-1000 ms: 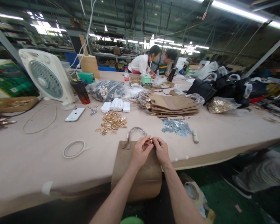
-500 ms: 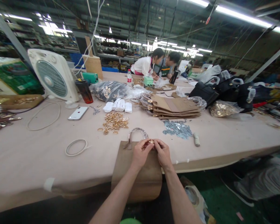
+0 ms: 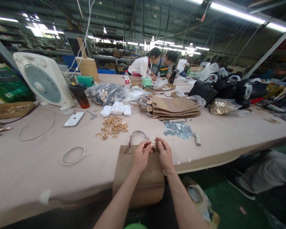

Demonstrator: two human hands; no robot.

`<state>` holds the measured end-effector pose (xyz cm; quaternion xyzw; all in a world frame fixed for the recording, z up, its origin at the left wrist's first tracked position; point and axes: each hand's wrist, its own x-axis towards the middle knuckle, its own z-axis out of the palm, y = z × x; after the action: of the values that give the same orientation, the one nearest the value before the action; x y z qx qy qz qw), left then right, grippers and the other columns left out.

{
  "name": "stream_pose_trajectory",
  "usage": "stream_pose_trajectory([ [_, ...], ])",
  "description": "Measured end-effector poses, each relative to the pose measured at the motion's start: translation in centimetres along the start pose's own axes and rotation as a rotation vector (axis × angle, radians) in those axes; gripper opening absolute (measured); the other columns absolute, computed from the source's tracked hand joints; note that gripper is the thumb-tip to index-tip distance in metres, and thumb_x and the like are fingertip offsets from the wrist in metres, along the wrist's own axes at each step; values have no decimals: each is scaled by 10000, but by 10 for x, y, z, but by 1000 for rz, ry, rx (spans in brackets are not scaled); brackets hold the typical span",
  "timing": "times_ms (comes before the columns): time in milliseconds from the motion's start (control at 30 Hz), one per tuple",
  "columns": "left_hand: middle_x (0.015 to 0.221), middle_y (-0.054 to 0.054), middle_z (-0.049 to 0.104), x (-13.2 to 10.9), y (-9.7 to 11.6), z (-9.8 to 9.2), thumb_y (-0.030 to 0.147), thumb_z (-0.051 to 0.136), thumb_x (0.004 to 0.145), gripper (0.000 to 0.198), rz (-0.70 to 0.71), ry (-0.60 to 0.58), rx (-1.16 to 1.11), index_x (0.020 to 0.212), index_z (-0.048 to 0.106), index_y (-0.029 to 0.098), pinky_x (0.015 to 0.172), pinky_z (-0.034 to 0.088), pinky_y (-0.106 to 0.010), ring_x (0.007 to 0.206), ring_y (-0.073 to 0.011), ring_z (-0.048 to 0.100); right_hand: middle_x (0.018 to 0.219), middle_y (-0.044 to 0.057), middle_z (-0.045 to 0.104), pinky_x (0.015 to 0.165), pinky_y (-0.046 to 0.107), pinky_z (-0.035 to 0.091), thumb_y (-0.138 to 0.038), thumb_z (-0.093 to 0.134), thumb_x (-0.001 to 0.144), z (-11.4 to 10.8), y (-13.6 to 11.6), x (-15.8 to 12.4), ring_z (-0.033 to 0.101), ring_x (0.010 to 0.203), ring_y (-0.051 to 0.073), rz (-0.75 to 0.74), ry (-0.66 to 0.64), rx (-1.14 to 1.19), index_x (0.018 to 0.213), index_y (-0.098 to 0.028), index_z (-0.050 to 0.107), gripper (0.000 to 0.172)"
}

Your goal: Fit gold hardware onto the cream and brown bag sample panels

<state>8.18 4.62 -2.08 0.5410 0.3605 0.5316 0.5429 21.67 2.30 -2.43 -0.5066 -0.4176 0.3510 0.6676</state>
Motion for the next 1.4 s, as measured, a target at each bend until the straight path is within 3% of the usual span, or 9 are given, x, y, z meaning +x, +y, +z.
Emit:
stream_pose_trajectory([
  [67,1007,-85,742,-1,-1,0,449,660,950,351,12,36,21,1128,669,146,747,596,-262,763,-135,696,1075,67,713,867,343,541,-461,724,897,2,-1,-3,658,946,218,-70,23,-19,1074,-232,736,290],
  [233,1047,-91,742,-2,-1,-2,429,667,948,319,74,52,57,1129,669,167,796,620,-301,869,-177,726,955,54,709,822,331,537,-384,744,893,7,-6,-8,655,907,216,-163,-43,-91,948,-229,756,165],
  [467,1124,-72,748,-6,5,-3,378,638,978,241,207,41,244,1136,712,212,934,586,-343,1021,-206,713,971,51,703,811,330,529,-386,734,904,5,-5,-7,649,913,215,-180,-57,-130,969,-236,756,166],
  [633,1126,-66,764,-10,10,-2,366,604,1000,237,289,69,361,1142,739,233,951,574,-359,1038,-214,715,918,39,679,795,325,515,-391,730,902,2,-1,-6,631,877,210,-198,-53,-155,909,-231,738,160],
  [967,962,-67,796,-1,-2,-4,461,648,952,338,32,54,191,1112,732,175,755,633,-312,762,-189,752,907,37,638,802,333,507,-349,704,921,4,-10,-8,616,873,211,-265,-95,-203,885,-246,706,108],
  [1167,986,-70,793,-2,3,-3,470,653,948,358,56,83,178,1131,734,174,776,640,-312,793,-193,752,1009,58,700,869,354,521,-408,678,937,2,-8,-3,649,949,223,-151,-82,-103,994,-247,771,195],
  [1400,1034,-68,781,-5,5,-3,444,616,979,313,138,31,250,1136,737,201,800,631,-330,831,-193,738,959,43,709,848,331,509,-429,646,961,0,-5,0,649,918,219,-125,-154,-132,942,-240,765,224],
])
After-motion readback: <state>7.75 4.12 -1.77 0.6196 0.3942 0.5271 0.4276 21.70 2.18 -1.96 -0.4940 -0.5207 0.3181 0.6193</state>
